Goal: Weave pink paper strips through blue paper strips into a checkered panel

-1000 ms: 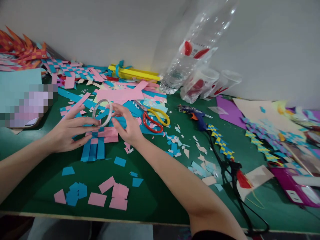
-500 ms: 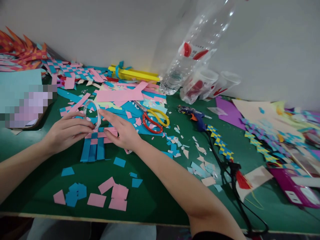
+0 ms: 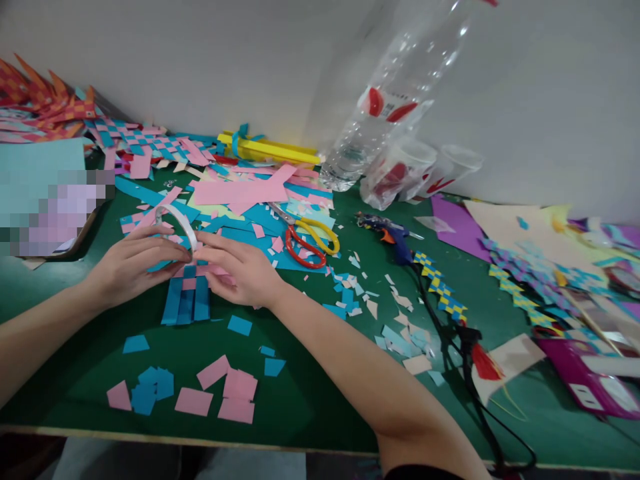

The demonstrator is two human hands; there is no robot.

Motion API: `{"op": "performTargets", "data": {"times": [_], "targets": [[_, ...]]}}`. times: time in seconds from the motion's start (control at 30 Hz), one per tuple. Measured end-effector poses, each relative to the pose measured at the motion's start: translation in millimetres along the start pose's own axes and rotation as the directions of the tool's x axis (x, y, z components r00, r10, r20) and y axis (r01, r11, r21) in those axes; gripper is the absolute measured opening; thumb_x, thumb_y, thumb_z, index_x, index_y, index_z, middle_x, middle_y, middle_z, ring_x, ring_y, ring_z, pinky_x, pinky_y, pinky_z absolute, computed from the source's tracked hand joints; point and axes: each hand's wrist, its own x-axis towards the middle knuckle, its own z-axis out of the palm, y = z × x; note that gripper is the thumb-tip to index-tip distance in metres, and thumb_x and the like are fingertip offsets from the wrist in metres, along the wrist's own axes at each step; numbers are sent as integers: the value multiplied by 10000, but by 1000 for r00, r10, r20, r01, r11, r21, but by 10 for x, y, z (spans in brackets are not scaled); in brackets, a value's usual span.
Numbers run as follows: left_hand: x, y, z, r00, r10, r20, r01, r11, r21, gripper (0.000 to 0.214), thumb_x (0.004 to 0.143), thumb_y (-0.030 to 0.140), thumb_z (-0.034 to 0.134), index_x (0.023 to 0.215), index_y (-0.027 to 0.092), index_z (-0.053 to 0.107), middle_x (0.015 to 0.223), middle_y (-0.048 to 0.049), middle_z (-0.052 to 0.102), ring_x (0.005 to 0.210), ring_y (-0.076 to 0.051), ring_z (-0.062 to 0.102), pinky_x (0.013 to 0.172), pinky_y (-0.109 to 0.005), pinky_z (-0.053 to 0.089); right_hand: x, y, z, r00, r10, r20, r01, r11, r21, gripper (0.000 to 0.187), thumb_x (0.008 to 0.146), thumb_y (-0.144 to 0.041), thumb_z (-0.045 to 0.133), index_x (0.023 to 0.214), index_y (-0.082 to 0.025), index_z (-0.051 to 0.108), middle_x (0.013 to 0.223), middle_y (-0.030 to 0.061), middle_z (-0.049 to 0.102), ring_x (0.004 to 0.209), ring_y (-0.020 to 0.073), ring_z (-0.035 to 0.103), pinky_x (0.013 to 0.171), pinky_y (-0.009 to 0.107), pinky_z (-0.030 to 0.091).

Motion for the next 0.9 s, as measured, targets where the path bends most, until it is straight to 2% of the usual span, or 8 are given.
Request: {"op": "performTargets", "data": {"times": [0.17, 0.23, 0.3, 0.47, 0.6, 0.7, 0.9], "targets": [[-14, 43, 6, 996, -63, -69, 62, 998, -13, 131, 920, 200, 603, 1049, 183, 590, 952, -67, 733, 908, -197, 708, 841, -324, 565, 28, -34, -29, 987, 25, 156, -37, 996, 75, 435, 909, -197, 500, 1338, -256, 459, 1343, 88, 616, 1170, 184, 637, 932, 338, 568], [5, 71, -14, 989, -117, -91, 110, 991, -76, 136, 931, 220, 598, 1061, 186, 581, 939, -57, 733, 890, -182, 711, 802, -294, 571, 37, -51, -37, 985, 66, 163, -89, 986, 141, 508, 913, -213, 496, 1408, -259, 392, 1355, 81, 609, 1206, 191, 615, 974, 360, 551], [27, 88, -33, 984, -150, -93, 138, 983, -117, 155, 935, 258, 601, 1073, 194, 574, 920, -42, 738, 893, -178, 713, 831, -299, 569, 36, -61, -38, 980, 132, 148, -162, 964, 212, 563, 920, -248, 498, 1456, -260, 326, 1405, 86, 566, 1259, 210, 578, 1020, 394, 527], [53, 67, -32, 991, -133, -29, 128, 983, -133, 239, 939, 288, 596, 1144, 166, 575, 903, -44, 749, 917, -193, 708, 1049, -424, 465, 10, -51, -23, 954, 280, 106, -299, 880, 369, 637, 937, -323, 496, 1502, -281, 203, 1527, 95, 422, 1280, 235, 560, 1036, 428, 519], [54, 66, -11, 994, -101, 46, 108, 976, -190, 189, 956, 307, 560, 1057, 167, 635, 1056, -96, 723, 1044, -215, 669, 1050, -415, 453, 8, -44, -16, 958, 271, 96, -285, 845, 452, 694, 917, -292, 539, 1511, -273, 181, 1569, 110, 344, 1319, 259, 521, 1020, 441, 526], [53, 86, 8, 992, -101, 75, 115, 972, -207, 205, 961, 315, 547, 1061, 158, 635, 1082, -113, 709, 1093, -217, 648, 1038, -392, 462, 14, -51, -9, 959, 269, 87, -278, 837, 472, 741, 901, -264, 564, 1520, -301, 160, 1595, 93, 291, 1341, 265, 496, 1016, 439, 531], [54, 93, 12, 992, -130, 0, 128, 979, -159, 152, 966, 300, 547, 957, 200, 661, 921, -34, 747, 894, -172, 697, 1023, -401, 469, -19, -23, 40, 956, 275, 104, -292, 847, 444, 844, 901, -258, 563, 1534, -358, 14, 1618, 74, 231, 1316, 248, 519, 985, 437, 556]]}}
